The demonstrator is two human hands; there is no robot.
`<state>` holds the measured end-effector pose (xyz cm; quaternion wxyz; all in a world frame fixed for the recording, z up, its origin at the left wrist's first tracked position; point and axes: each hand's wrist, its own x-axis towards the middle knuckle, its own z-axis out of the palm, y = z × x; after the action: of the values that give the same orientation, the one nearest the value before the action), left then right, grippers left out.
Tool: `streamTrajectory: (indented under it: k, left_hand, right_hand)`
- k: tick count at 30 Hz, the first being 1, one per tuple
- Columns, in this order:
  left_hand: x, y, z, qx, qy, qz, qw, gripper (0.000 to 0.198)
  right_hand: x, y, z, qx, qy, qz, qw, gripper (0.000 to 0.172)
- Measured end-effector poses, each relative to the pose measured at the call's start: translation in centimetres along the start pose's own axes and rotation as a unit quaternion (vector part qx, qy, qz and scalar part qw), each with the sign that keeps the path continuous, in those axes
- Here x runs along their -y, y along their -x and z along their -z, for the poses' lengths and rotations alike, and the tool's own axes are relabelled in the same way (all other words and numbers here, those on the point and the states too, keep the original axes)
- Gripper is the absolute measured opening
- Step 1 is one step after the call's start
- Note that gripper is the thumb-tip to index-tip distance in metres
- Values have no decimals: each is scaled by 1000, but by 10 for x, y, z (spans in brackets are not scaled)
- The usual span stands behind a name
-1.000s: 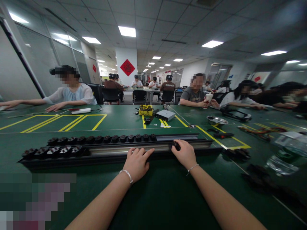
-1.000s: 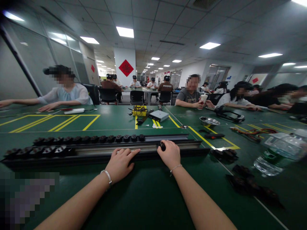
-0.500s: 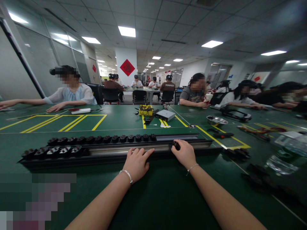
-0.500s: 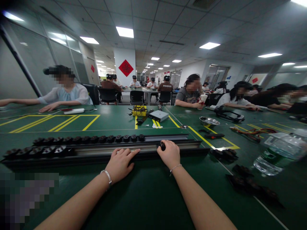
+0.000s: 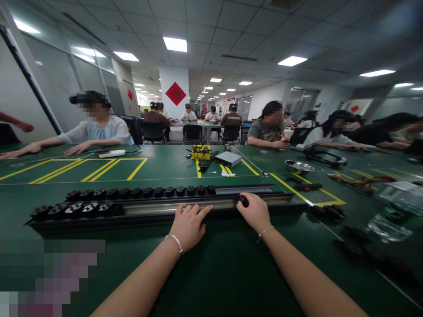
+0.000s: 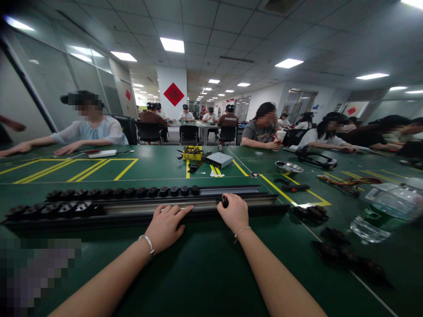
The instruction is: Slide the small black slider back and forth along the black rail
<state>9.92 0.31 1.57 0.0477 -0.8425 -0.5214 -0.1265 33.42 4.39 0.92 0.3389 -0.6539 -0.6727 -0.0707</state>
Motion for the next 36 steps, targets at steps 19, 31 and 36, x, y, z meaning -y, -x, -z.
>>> streamTrajectory:
  k: [19, 31, 36]
  left_hand:
    - [2, 0, -3, -18, 5, -9, 1000, 58]
    - [4, 0, -7, -33, 7, -15, 999, 58]
    - [5, 0, -8, -36, 13, -17, 999, 58]
  right_hand:
    - [0, 0, 1, 2, -1, 0, 1000, 28]
    - [-1, 0, 0, 3, 8, 0, 1000, 30]
    - [-1, 0, 0, 10, 7, -4, 1000, 30]
